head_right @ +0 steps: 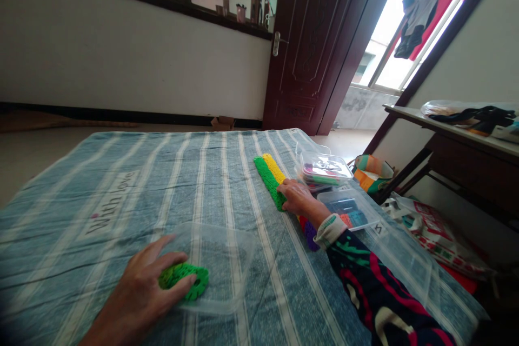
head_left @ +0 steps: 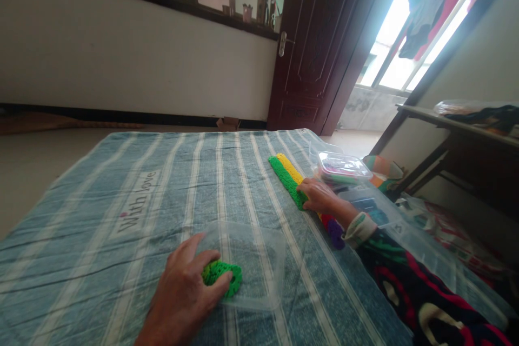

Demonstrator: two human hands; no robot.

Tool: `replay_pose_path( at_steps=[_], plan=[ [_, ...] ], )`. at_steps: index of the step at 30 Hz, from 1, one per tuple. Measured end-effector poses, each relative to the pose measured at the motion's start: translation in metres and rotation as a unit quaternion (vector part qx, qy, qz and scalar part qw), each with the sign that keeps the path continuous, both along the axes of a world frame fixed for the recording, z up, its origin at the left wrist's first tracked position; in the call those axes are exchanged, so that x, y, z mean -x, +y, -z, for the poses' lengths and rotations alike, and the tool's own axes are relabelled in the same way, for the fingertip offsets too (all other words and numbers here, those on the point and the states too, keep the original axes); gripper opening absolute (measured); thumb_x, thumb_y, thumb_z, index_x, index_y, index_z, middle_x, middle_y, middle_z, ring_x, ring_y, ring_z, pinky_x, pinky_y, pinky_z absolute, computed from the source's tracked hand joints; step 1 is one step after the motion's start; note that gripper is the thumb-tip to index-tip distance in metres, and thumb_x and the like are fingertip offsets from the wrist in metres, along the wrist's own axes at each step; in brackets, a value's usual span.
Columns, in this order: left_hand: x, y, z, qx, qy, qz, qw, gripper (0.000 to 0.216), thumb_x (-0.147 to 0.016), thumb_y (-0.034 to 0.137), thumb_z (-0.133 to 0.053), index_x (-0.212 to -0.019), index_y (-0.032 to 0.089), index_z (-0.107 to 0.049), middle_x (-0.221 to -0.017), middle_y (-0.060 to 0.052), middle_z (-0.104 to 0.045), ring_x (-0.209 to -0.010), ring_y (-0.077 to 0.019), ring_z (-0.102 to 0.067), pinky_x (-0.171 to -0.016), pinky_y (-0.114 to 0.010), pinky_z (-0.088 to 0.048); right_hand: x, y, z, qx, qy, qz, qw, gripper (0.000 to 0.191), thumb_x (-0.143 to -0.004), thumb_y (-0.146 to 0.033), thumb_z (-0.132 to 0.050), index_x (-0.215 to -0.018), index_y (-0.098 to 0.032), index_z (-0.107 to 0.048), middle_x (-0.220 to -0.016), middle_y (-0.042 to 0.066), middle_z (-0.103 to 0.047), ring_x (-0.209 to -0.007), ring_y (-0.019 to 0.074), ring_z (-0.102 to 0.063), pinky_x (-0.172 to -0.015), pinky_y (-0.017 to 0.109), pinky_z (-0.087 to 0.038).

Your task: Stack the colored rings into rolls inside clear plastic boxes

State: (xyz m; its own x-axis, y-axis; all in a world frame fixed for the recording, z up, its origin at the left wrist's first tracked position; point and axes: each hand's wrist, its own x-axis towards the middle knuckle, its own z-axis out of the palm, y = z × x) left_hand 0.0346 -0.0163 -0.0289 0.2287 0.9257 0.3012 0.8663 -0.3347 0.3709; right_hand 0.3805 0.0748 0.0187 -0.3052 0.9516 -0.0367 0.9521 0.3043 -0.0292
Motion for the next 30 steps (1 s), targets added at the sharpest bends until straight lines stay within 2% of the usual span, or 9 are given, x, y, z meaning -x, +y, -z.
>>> replay_pose_path(
  at_steps=[18, 26, 30],
  plan=[
    [-0.001, -0.001, 0.000, -0.020, -0.001, 0.004, 1.000, 0.030, -0.074, 0.043, -0.058, -0.085, 0.020, -0.073, -0.127, -0.017, -0.056, -0.117, -0.0387, -0.052, -0.098, -0.056, -0.044, -0.002, 0.005, 0.001, -0.002, -0.006, -0.012, 1.000, 0.035, -0.070, -0.024, -0.073, -0.103, -0.016, -0.064, -0.104, 0.008, -0.061, -0.097, 0.0224, -0.057, -0.081, 0.029, -0.041],
    [-0.001, -0.003, -0.004, -0.022, -0.002, 0.011, 1.000, 0.029, -0.075, 0.042, -0.057, -0.083, 0.020, -0.073, -0.125, -0.019, -0.057, -0.117, -0.0409, -0.052, -0.096, -0.059, -0.045, 0.005, -0.006, -0.010, -0.016, -0.023, -0.032, 0.999, 0.023, -0.072, -0.009, -0.062, -0.093, -0.017, -0.063, -0.098, 0.007, -0.063, -0.094, 0.0208, -0.057, -0.073, 0.027, -0.038],
    [-0.005, -0.004, -0.015, 0.001, -0.003, 0.005, 1.000, 0.028, -0.071, 0.040, -0.060, -0.081, 0.018, -0.074, -0.125, -0.021, -0.058, -0.116, -0.0423, -0.053, -0.096, -0.060, -0.045, 0.007, -0.010, -0.012, -0.003, -0.028, -0.050, 0.998, 0.020, -0.072, -0.006, -0.058, -0.087, -0.018, -0.063, -0.090, 0.004, -0.065, -0.088, 0.0194, -0.058, -0.067, 0.025, -0.035]
  ],
)
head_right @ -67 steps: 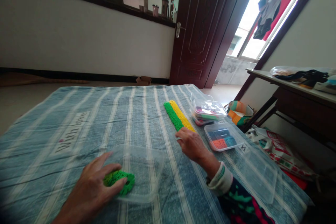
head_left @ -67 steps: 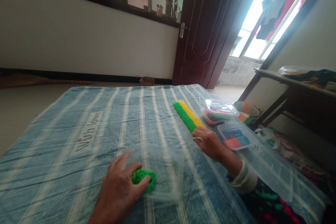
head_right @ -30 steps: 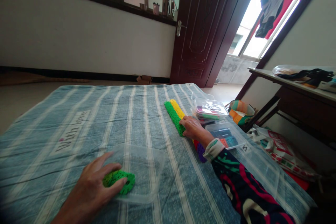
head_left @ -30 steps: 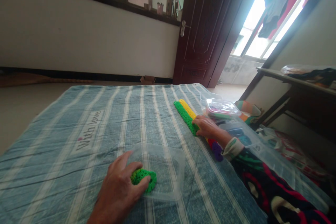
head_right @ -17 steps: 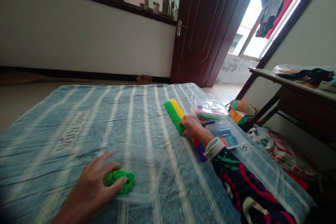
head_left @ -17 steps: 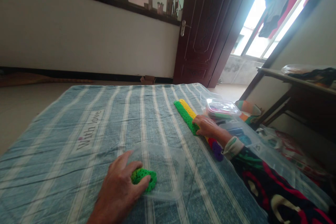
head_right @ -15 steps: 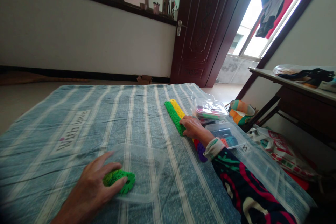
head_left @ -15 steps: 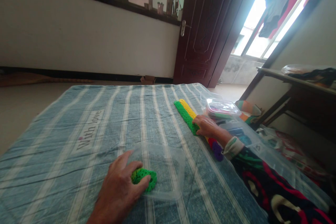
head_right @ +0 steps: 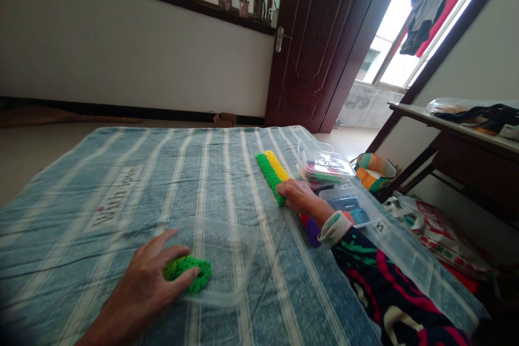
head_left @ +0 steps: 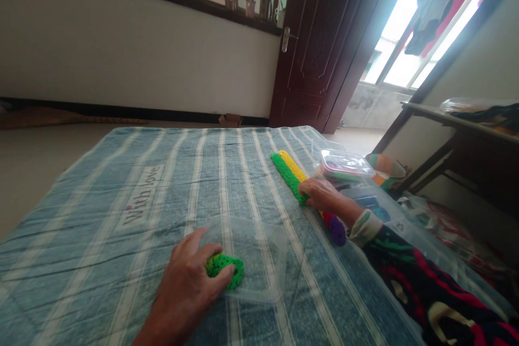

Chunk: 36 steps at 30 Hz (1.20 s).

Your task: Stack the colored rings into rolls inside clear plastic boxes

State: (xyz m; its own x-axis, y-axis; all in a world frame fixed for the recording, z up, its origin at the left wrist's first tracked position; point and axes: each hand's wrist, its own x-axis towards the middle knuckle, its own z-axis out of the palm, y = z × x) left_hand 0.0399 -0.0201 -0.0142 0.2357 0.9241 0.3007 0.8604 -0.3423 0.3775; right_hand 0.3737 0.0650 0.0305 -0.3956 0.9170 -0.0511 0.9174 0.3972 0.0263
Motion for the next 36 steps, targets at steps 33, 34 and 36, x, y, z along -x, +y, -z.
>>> replay_pose_path(
  at_steps=[33, 34, 36],
  plan=[
    [-0.011, -0.018, -0.024, 0.025, 0.061, 0.024, 0.998, 0.024, -0.079, 0.038, -0.062, -0.092, 0.020, -0.073, -0.138, -0.014, -0.050, -0.134, -0.0441, -0.034, -0.099, -0.062, -0.041, 0.126, -0.072, 0.004, 0.192, 0.263, -0.211, 0.922, 0.031, -0.068, 0.000, -0.068, -0.094, -0.017, -0.067, -0.087, 0.001, -0.063, -0.079, 0.0139, -0.056, -0.073, 0.025, -0.042],
    [-0.011, -0.018, -0.025, 0.026, 0.064, 0.023, 0.997, 0.024, -0.080, 0.038, -0.063, -0.093, 0.020, -0.072, -0.138, -0.015, -0.050, -0.134, -0.0442, -0.034, -0.099, -0.061, -0.041, 0.126, -0.073, 0.005, 0.189, 0.270, -0.205, 0.922, 0.032, -0.068, 0.000, -0.068, -0.094, -0.017, -0.067, -0.088, 0.002, -0.062, -0.080, 0.0140, -0.056, -0.074, 0.025, -0.042],
    [-0.010, -0.020, -0.030, 0.023, 0.073, 0.019, 0.997, 0.023, -0.080, 0.035, -0.062, -0.093, 0.018, -0.072, -0.140, -0.017, -0.048, -0.135, -0.0446, -0.033, -0.099, -0.061, -0.041, 0.125, -0.075, 0.008, 0.183, 0.275, -0.196, 0.923, 0.031, -0.067, 0.001, -0.067, -0.093, -0.017, -0.067, -0.088, 0.002, -0.061, -0.080, 0.0140, -0.056, -0.073, 0.025, -0.042]
  ],
)
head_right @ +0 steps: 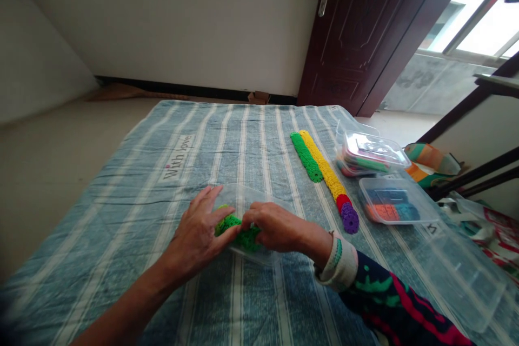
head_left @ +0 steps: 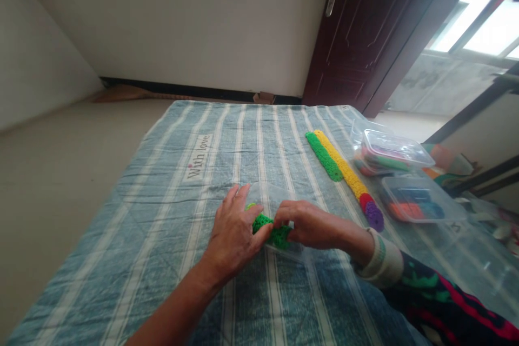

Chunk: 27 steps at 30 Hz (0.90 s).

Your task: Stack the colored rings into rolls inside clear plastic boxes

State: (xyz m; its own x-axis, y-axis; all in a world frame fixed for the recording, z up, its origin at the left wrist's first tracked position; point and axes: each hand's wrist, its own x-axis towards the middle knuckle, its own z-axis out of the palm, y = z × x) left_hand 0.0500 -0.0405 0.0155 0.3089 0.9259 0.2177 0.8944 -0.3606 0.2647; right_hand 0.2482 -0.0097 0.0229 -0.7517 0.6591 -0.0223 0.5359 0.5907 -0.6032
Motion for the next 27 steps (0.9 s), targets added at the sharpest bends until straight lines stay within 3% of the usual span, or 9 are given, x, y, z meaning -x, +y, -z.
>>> replay_pose_path(
  at_steps=[4, 10, 15, 27],
  plan=[
    [0.004, -0.010, -0.012, -0.031, 0.019, 0.024, 0.999, 0.022, -0.082, 0.030, -0.061, -0.094, 0.014, -0.069, -0.140, -0.021, -0.048, -0.135, -0.0423, -0.036, -0.102, -0.060, -0.039, 0.001, -0.002, 0.004, -0.013, 0.007, 0.006, 1.000, 0.029, -0.066, 0.001, -0.064, -0.089, -0.018, -0.066, -0.085, 0.001, -0.060, -0.077, 0.0139, -0.055, -0.071, 0.024, -0.042],
    [0.007, -0.031, -0.016, -0.023, 0.058, 0.093, 0.994, 0.046, -0.083, 0.031, -0.065, -0.123, 0.013, -0.055, -0.128, -0.020, -0.062, -0.122, -0.0360, -0.054, -0.102, -0.066, -0.035, 0.003, -0.004, 0.007, -0.003, 0.023, 0.017, 1.000, 0.036, -0.064, 0.002, -0.060, -0.094, -0.017, -0.064, -0.086, 0.001, -0.063, -0.078, 0.0144, -0.057, -0.072, 0.025, -0.043],
    [0.006, -0.038, -0.016, 0.001, 0.080, 0.121, 0.989, 0.054, -0.079, 0.038, -0.071, -0.124, 0.015, -0.054, -0.129, -0.020, -0.061, -0.122, -0.0352, -0.055, -0.105, -0.066, -0.033, 0.006, -0.006, 0.002, 0.006, 0.011, 0.027, 1.000, 0.035, -0.066, 0.000, -0.059, -0.096, -0.017, -0.062, -0.087, 0.002, -0.064, -0.079, 0.0155, -0.058, -0.072, 0.027, -0.043],
    [0.013, -0.038, -0.011, 0.005, 0.092, 0.155, 0.984, 0.060, -0.075, 0.021, -0.067, -0.131, 0.010, -0.048, -0.134, -0.022, -0.056, -0.125, -0.0380, -0.051, -0.102, -0.068, -0.036, 0.007, -0.008, 0.004, 0.029, 0.023, 0.035, 0.999, 0.037, -0.067, -0.006, -0.060, -0.102, -0.017, -0.057, -0.093, 0.003, -0.062, -0.083, 0.0163, -0.055, -0.074, 0.028, -0.041]
  ],
)
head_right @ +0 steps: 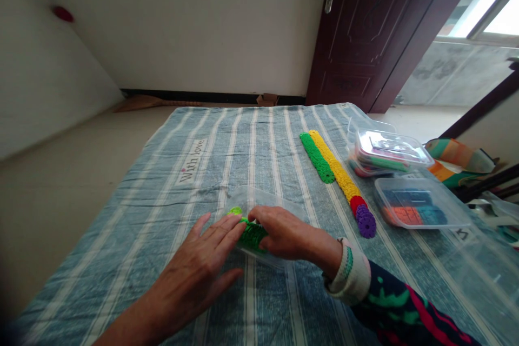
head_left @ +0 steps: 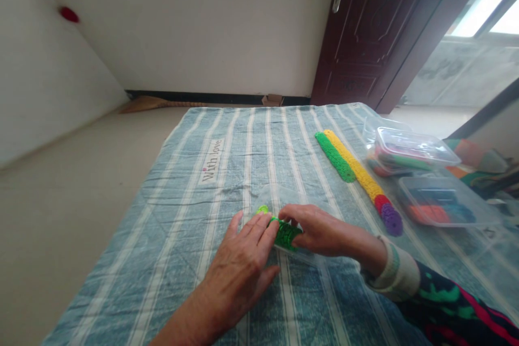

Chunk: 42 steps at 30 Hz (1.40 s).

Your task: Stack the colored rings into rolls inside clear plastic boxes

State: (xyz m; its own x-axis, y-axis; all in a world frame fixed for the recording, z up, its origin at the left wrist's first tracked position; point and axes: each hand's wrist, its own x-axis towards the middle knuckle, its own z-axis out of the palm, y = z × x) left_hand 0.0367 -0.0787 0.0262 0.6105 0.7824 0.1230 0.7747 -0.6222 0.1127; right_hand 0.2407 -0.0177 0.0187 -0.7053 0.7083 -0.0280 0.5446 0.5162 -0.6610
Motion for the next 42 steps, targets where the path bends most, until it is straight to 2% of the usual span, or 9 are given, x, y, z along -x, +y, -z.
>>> replay_pose_path(
  at_steps=[5, 9, 13, 18, 22, 28, 32, 38, 42],
  plan=[
    [0.008, 0.005, -0.008, -0.014, -0.046, 0.005, 0.999, 0.059, -0.079, 0.025, -0.064, -0.133, 0.012, -0.045, -0.134, -0.021, -0.056, -0.125, -0.0346, -0.051, -0.104, -0.062, -0.037, 0.004, 0.003, -0.004, 0.005, -0.011, -0.004, 1.000, 0.036, -0.067, -0.008, -0.063, -0.102, -0.016, -0.059, -0.090, 0.004, -0.063, -0.080, 0.0164, -0.055, -0.071, 0.027, -0.040],
    [0.012, 0.026, -0.022, -0.018, -0.068, 0.001, 0.998, 0.029, -0.088, 0.024, -0.051, -0.115, 0.016, -0.060, -0.123, -0.014, -0.063, -0.116, -0.0289, -0.057, -0.102, -0.052, -0.042, 0.006, 0.005, -0.006, 0.005, -0.013, -0.007, 1.000, 0.040, -0.065, -0.007, -0.066, -0.104, -0.015, -0.061, -0.092, 0.004, -0.064, -0.080, 0.0167, -0.055, -0.071, 0.027, -0.040],
    [0.010, 0.048, -0.031, -0.019, 0.012, -0.006, 1.000, 0.023, -0.085, 0.016, -0.050, -0.100, 0.015, -0.067, -0.129, -0.016, -0.059, -0.127, -0.0357, -0.047, -0.104, -0.057, -0.038, 0.006, 0.006, -0.006, 0.005, -0.015, -0.004, 1.000, 0.044, -0.065, -0.007, -0.067, -0.108, -0.015, -0.061, -0.094, 0.005, -0.066, -0.081, 0.0168, -0.056, -0.071, 0.028, -0.041],
    [0.010, 0.063, -0.033, 0.079, 0.082, -0.017, 0.993, 0.025, -0.080, 0.022, -0.059, -0.102, 0.018, -0.068, -0.142, -0.016, -0.049, -0.137, -0.0392, -0.036, -0.106, -0.060, -0.035, 0.007, 0.007, -0.008, 0.015, -0.026, -0.005, 1.000, 0.045, -0.065, -0.009, -0.070, -0.109, -0.014, -0.062, -0.092, 0.006, -0.067, -0.079, 0.0170, -0.057, -0.069, 0.026, -0.040],
    [0.011, 0.077, -0.040, 0.131, 0.098, -0.002, 0.987, 0.034, -0.073, 0.021, -0.064, -0.106, 0.020, -0.068, -0.137, -0.017, -0.053, -0.129, -0.0378, -0.046, -0.099, -0.053, -0.044, 0.008, 0.009, -0.008, 0.017, -0.020, -0.008, 1.000, 0.047, -0.066, -0.013, -0.071, -0.112, -0.013, -0.062, -0.093, 0.007, -0.067, -0.080, 0.0175, -0.057, -0.070, 0.027, -0.040],
    [0.005, 0.090, -0.056, 0.189, 0.110, 0.007, 0.976, 0.024, -0.066, 0.022, -0.071, -0.089, 0.024, -0.072, -0.111, -0.009, -0.066, -0.102, -0.0301, -0.064, -0.082, -0.042, -0.054, 0.007, 0.009, -0.009, 0.018, -0.022, -0.013, 1.000, 0.049, -0.067, -0.014, -0.071, -0.115, -0.015, -0.062, -0.094, 0.007, -0.067, -0.079, 0.0175, -0.057, -0.069, 0.026, -0.039],
    [0.010, 0.097, -0.053, 0.210, 0.069, 0.035, 0.975, 0.016, -0.067, 0.023, -0.069, -0.083, 0.026, -0.071, -0.098, -0.003, -0.067, -0.092, -0.0240, -0.064, -0.079, -0.036, -0.052, 0.007, 0.010, -0.011, 0.025, -0.026, -0.021, 0.999, 0.046, -0.067, -0.013, -0.071, -0.113, -0.014, -0.063, -0.091, 0.006, -0.067, -0.077, 0.0163, -0.055, -0.068, 0.026, -0.037],
    [0.018, 0.110, -0.042, 0.329, 0.025, 0.044, 0.943, 0.024, -0.069, 0.028, -0.074, -0.092, 0.021, -0.068, -0.102, -0.003, -0.065, -0.095, -0.0213, -0.059, -0.086, -0.033, -0.045, 0.007, 0.010, -0.013, 0.029, -0.033, -0.027, 0.999, 0.044, -0.067, -0.015, -0.071, -0.110, -0.014, -0.063, -0.089, 0.005, -0.066, -0.076, 0.0160, -0.054, -0.066, 0.025, -0.036],
    [0.020, 0.113, -0.038, 0.356, 0.005, 0.041, 0.933, 0.024, -0.068, 0.027, -0.076, -0.089, 0.020, -0.068, -0.100, -0.002, -0.064, -0.094, -0.0201, -0.058, -0.086, -0.032, -0.044, 0.007, 0.010, -0.014, 0.032, -0.038, -0.035, 0.998, 0.046, -0.068, -0.017, -0.071, -0.112, -0.015, -0.062, -0.091, 0.005, -0.066, -0.077, 0.0163, -0.055, -0.067, 0.025, -0.036]
  ],
)
